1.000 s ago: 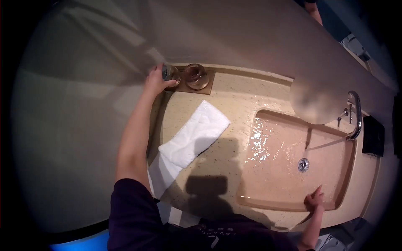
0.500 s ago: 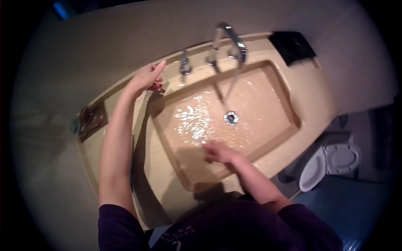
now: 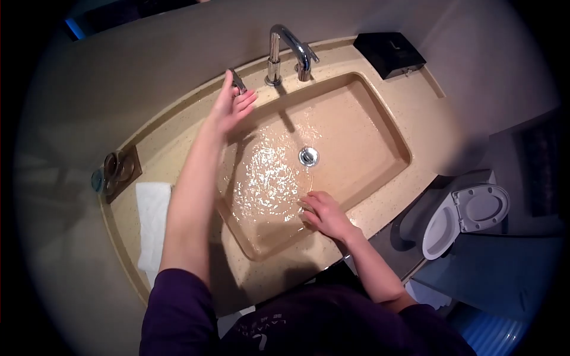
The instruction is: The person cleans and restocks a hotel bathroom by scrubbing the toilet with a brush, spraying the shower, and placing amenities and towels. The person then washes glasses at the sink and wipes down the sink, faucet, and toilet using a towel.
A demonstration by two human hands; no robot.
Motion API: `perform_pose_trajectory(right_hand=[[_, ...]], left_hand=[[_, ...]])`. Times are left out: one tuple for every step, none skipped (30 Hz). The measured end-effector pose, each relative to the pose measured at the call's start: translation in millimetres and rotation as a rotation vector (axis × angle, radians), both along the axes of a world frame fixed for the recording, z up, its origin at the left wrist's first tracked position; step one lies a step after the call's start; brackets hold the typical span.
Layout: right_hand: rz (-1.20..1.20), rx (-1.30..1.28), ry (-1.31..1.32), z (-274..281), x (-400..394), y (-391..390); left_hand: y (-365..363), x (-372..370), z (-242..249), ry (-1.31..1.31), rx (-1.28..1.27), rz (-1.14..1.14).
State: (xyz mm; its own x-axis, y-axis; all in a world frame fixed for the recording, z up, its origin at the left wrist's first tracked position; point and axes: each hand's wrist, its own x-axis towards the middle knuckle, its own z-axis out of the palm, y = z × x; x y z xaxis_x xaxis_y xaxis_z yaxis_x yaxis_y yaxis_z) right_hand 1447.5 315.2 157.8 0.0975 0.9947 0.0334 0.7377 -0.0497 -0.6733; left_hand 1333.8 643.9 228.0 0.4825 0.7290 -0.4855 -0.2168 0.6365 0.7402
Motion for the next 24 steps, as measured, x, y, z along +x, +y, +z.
perform_pose_trajectory(right_hand=[[0.013, -0.010, -0.007, 5, 2, -6], [-0.002, 0.004, 0.012, 8, 6, -13], [-0.016, 0.024, 0.032, 11, 11, -19], [-0.030, 0.050, 0.051, 13, 16, -22], [-0.040, 0.092, 0.054, 15, 20, -26], [-0.047, 0.113, 0.063, 17, 21, -29], [-0.050, 0.133, 0.072, 18, 21, -31], [-0.049, 0.150, 0.078, 19, 22, -34], [-0.021, 0.126, 0.135, 20, 19, -36], [0.037, 0.166, 0.144, 20, 15, -36], [0.090, 0.206, 0.152, 19, 10, -36], [0.139, 0.244, 0.163, 18, 4, -38], [0.171, 0.120, 0.234, 30, -3, -43], [0.187, -0.044, 0.443, 32, -11, -51], [0.202, -0.209, 0.653, 33, -21, -60], [0.215, -0.374, 0.861, 34, -30, -70], [0.269, -0.424, 1.002, 34, -38, -85], [0.321, -0.477, 1.142, 32, -45, -104], [0.375, -0.497, 1.173, 41, -47, -123], [0.479, -0.519, 1.173, 46, -41, -143], [0.329, -0.406, 1.141, 44, -39, -170], [0.185, -0.293, 1.102, 46, -35, -194], [0.186, -0.241, 0.868, 53, -23, -205], [0.026, -0.053, 0.936, 52, -26, -215]], left_hand=[[-18, -31, 11, 0.153, 0.159, -0.104], [-40, -64, 26, 0.390, 0.440, -0.046], [-47, -110, 20, 0.601, 0.752, -0.053], [-64, -153, 28, 0.827, 0.782, -0.056], [-81, -201, 18, 1.014, 0.897, 0.069], [-90, -257, -15, 1.167, 1.152, 0.191], [-115, -292, -23, 1.350, 1.094, 0.175], [-142, -323, -41, 1.465, 1.045, 0.114], [-169, -343, -54, 1.576, 0.988, 0.055], [-199, -337, -44, 1.826, 0.795, -0.083], [-215, -341, -49, 1.750, 0.822, -0.042], [-229, -344, -55, 1.674, 0.853, -0.007], [-246, -332, -53, 1.532, 0.740, 0.054], [-267, -310, -50, 1.388, 0.633, 0.112], [-291, -293, -58, 1.272, 0.678, 0.152], [-318, -265, -40, 1.011, 0.713, 0.075], [-356, -220, -2, 0.854, 0.629, 0.049], [-390, -190, 15, 0.615, 0.592, 0.021], [-415, -175, 13, 0.530, 0.692, -0.144], [-442, -151, 21, 0.436, 0.664, -0.254], [-467, -121, 35, 0.308, 0.569, -0.273], [-483, -103, 34, 0.348, 0.687, -0.274], [-489, -96, 32, 0.507, 0.762, -0.256], [-493, -88, 32, 0.668, 0.837, -0.238]])
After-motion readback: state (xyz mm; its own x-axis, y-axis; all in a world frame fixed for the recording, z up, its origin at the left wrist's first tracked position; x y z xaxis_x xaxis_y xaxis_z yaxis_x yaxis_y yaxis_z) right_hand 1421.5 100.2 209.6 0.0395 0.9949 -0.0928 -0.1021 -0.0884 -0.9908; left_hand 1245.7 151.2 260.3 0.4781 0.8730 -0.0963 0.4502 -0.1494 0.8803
